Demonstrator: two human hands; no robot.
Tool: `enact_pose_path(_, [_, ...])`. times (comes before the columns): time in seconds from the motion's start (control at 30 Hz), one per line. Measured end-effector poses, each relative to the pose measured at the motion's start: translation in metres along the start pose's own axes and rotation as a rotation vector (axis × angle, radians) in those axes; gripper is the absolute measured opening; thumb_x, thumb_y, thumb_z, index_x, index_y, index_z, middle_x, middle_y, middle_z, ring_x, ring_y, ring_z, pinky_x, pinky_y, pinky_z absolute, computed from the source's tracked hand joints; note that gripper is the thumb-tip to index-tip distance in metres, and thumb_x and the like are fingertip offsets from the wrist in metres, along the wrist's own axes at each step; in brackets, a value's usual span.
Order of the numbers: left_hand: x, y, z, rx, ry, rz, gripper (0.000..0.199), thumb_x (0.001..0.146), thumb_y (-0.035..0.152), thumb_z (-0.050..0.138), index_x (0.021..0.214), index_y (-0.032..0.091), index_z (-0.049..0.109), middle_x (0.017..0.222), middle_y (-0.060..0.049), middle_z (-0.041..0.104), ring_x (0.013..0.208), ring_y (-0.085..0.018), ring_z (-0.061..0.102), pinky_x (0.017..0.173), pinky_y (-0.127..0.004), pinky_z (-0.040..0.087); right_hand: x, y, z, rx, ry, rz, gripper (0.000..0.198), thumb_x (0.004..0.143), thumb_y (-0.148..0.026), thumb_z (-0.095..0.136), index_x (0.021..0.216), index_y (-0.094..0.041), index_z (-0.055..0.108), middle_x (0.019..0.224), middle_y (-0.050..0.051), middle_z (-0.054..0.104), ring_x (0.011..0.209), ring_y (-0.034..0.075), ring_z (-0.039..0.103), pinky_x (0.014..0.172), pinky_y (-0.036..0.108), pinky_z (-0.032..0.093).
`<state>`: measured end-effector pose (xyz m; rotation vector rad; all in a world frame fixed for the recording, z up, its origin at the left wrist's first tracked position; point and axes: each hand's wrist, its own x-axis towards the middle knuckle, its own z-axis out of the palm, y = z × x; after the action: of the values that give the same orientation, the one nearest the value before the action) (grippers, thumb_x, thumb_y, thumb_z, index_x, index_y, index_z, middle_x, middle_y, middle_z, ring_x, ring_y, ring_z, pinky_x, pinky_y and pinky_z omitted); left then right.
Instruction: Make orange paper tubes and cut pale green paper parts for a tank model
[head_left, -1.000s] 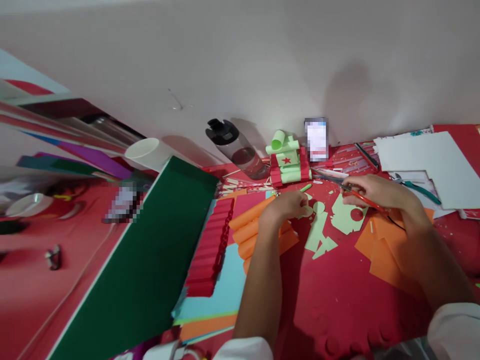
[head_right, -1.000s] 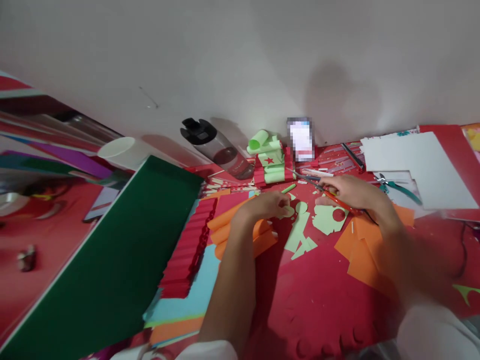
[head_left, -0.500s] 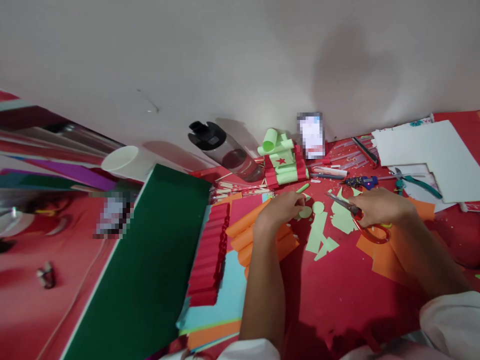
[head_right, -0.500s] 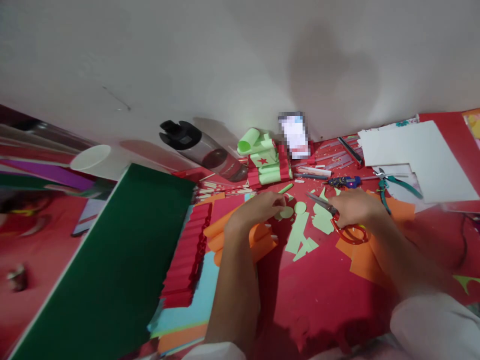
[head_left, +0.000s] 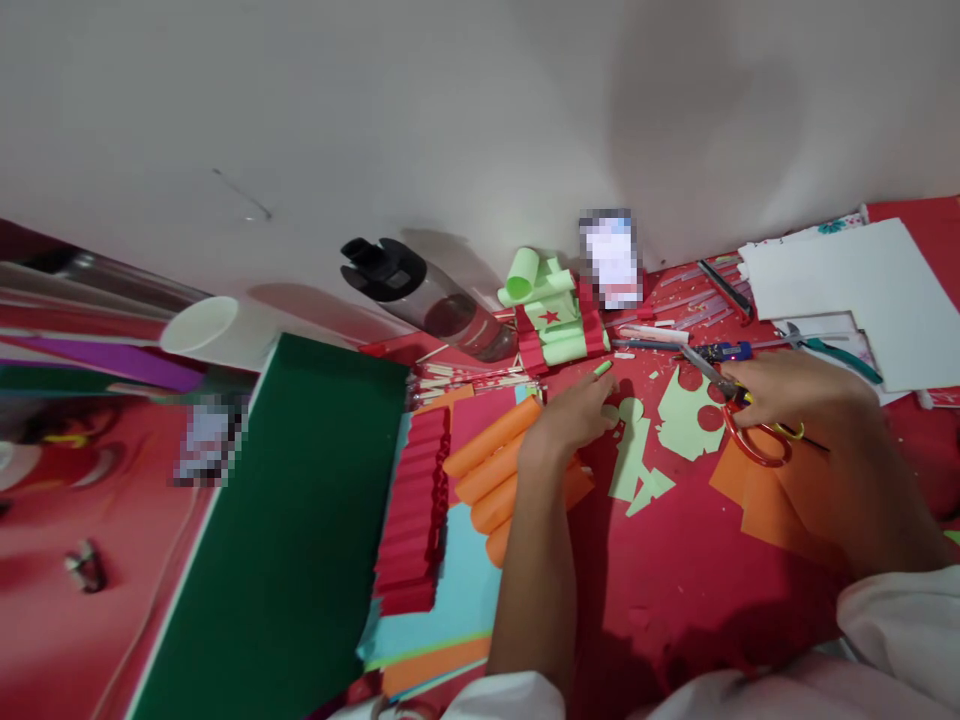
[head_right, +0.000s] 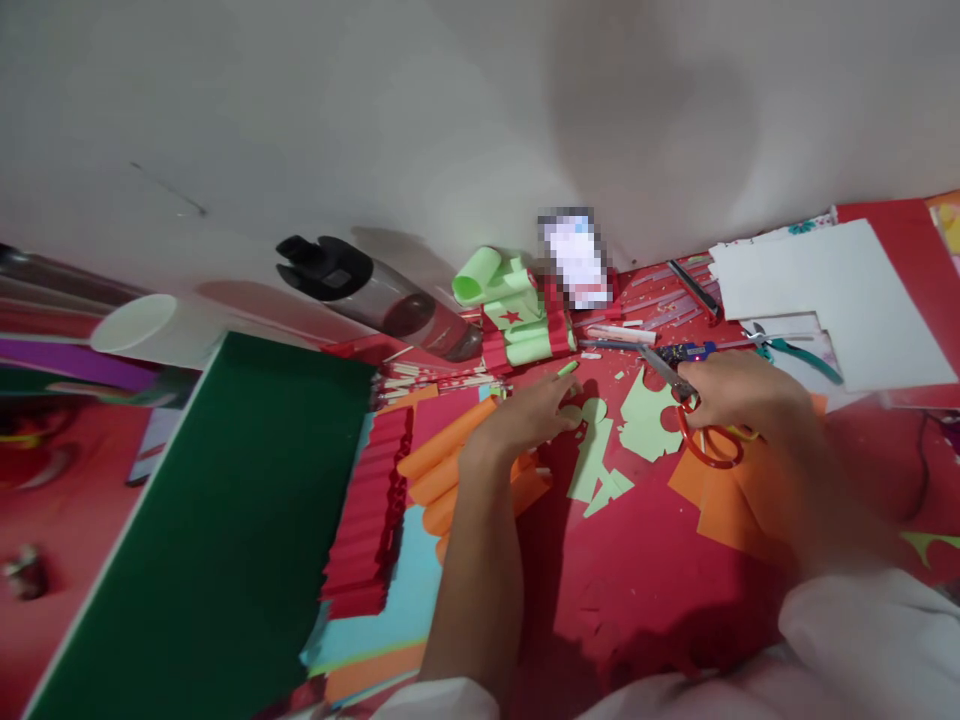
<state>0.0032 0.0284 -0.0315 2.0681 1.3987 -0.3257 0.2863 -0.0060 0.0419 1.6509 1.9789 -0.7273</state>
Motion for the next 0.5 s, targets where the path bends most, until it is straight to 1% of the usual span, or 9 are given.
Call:
enact_pose_path(0.07, [0.000,-0.002,0.000,0.004,-0.014,-0.020,0.039,0.083,0.016,0.066,0.121,0.023,0.060,0.131,-0.009,0.068,0.106,-0.026,0.067,0.071,-0.031,0.043,0.001,-0.006,-0.001,-0.018,-0.023,-0.044,0.026,0.082,-0.039,0.071,0.103,-0.024,0.068,0.093,0.010,0.076,0.079,0.026,0.068,0.062,0.031,0.034])
enact_pose_path(0.13, [0.001,-0.003,0.000,0.010,-0.023,-0.032,0.033,0.082,0.015,0.065,0.115,0.022,0.062,0.122,-0.008,0.069,0.099,-0.024,0.066,0.068,-0.032,0.040,0.003,-0.012,0.001,-0.061,-0.060,-0.087,0.031,0.080,-0.039,0.075,0.107,-0.024,0.070,0.097,0.009,0.077,0.084,0.027,0.070,0.064,0.031,0.035])
enact_pose_path(0.27, [0.001,-0.001,-0.002,0.000,-0.035,-0.034,0.009,0.084,0.014,0.062,0.090,0.022,0.060,0.092,-0.005,0.068,0.081,-0.020,0.060,0.063,-0.032,0.033,0.008,-0.028,0.008,-0.140,-0.138,-0.214,0.034,0.078,-0.036,0.082,0.109,-0.025,0.077,0.110,0.008,0.079,0.101,0.029,0.073,0.069,0.030,0.037])
enact_pose_path(0.33, [0.001,0.000,-0.004,-0.030,-0.022,-0.028,0.008,0.086,0.014,0.059,0.084,0.022,0.058,0.082,-0.003,0.065,0.076,-0.019,0.057,0.062,-0.032,0.031,0.009,-0.039,0.012,-0.169,-0.155,-0.282,0.033,0.077,-0.035,0.085,0.108,-0.025,0.080,0.108,0.009,0.080,0.107,0.030,0.073,0.073,0.031,0.040])
enact_pose_path(0.4, [-0.001,-0.001,-0.006,-0.064,0.019,-0.023,0.010,0.088,0.013,0.056,0.085,0.022,0.061,0.082,-0.003,0.066,0.076,-0.019,0.058,0.064,-0.031,0.033,0.009,-0.052,0.016,-0.188,-0.180,-0.341,0.033,0.076,-0.033,0.087,0.107,-0.025,0.082,0.106,0.010,0.080,0.107,0.031,0.073,0.077,0.032,0.043])
enact_pose_path(0.5, [-0.004,-0.005,-0.009,-0.112,0.072,-0.002,0.014,0.090,0.015,0.056,0.097,0.021,0.067,0.092,-0.005,0.070,0.086,-0.020,0.063,0.070,-0.028,0.040,0.007,-0.069,0.021,-0.189,-0.206,-0.398,0.032,0.074,-0.027,0.089,0.105,-0.022,0.083,0.106,0.011,0.081,0.107,0.031,0.074,0.080,0.034,0.045])
